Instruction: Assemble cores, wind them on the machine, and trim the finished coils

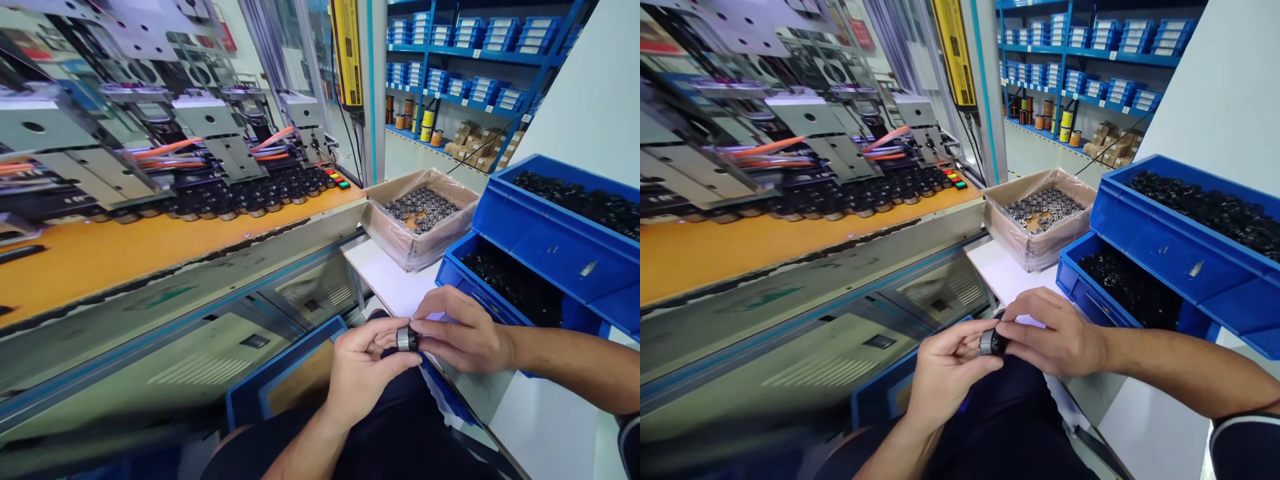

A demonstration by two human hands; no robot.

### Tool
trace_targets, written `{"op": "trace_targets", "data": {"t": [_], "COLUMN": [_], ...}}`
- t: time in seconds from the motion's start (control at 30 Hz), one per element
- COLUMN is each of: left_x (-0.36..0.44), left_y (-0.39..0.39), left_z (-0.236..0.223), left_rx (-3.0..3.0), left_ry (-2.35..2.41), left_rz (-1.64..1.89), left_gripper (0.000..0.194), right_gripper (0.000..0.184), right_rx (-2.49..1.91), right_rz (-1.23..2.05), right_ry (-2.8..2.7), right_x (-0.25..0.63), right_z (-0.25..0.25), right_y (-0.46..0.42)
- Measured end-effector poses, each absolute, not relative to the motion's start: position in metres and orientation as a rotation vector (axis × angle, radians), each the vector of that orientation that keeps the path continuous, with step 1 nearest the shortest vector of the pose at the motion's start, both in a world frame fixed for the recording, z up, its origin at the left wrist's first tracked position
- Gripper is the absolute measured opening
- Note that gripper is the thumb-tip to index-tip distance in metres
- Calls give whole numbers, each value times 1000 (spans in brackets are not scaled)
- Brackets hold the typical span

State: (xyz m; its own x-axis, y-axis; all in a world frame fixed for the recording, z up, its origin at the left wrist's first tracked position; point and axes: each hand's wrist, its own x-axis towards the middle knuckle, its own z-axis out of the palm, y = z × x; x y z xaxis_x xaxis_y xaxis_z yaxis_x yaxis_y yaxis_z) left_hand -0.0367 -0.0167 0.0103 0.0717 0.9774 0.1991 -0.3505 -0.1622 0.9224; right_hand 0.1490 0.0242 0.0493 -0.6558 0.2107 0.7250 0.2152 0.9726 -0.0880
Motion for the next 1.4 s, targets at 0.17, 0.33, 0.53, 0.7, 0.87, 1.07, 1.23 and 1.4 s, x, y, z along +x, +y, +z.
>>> {"op": "trace_targets", "data": {"t": [0.17, 0.33, 0.53, 0.7, 0.87, 1.07, 1.23, 1.4], "left_x": [-39, -40, -19, -27, -46, -47, -43, -29], "left_y": [-17, -18, -26, -25, -21, -21, -19, -17], "left_z": [10, 11, 4, 2, 14, 18, 8, -4], "left_rx": [1115, 1114, 1033, 1405, 2029, 2140, 1863, 1265], "left_ry": [798, 775, 825, 893, 901, 847, 789, 568], "left_rz": [1392, 1391, 1450, 1612, 1738, 1810, 1780, 1528], "left_gripper": [38, 37, 30, 43, 35, 29, 27, 33], "right_gripper": [23, 20, 29, 29, 24, 17, 19, 20], "right_rx": [-290, -227, -192, -242, -248, -305, -314, -302], "right_rz": [-85, -210, -296, -132, 110, 224, 210, 113], "right_ry": [-2302, -2295, -2309, -2263, -2205, -2213, -2220, -2227], "right_x": [148, 147, 148, 147, 145, 144, 144, 144], "right_z": [49, 49, 47, 46, 49, 53, 54, 50], "right_y": [24, 24, 24, 18, 13, 6, 8, 15]}}
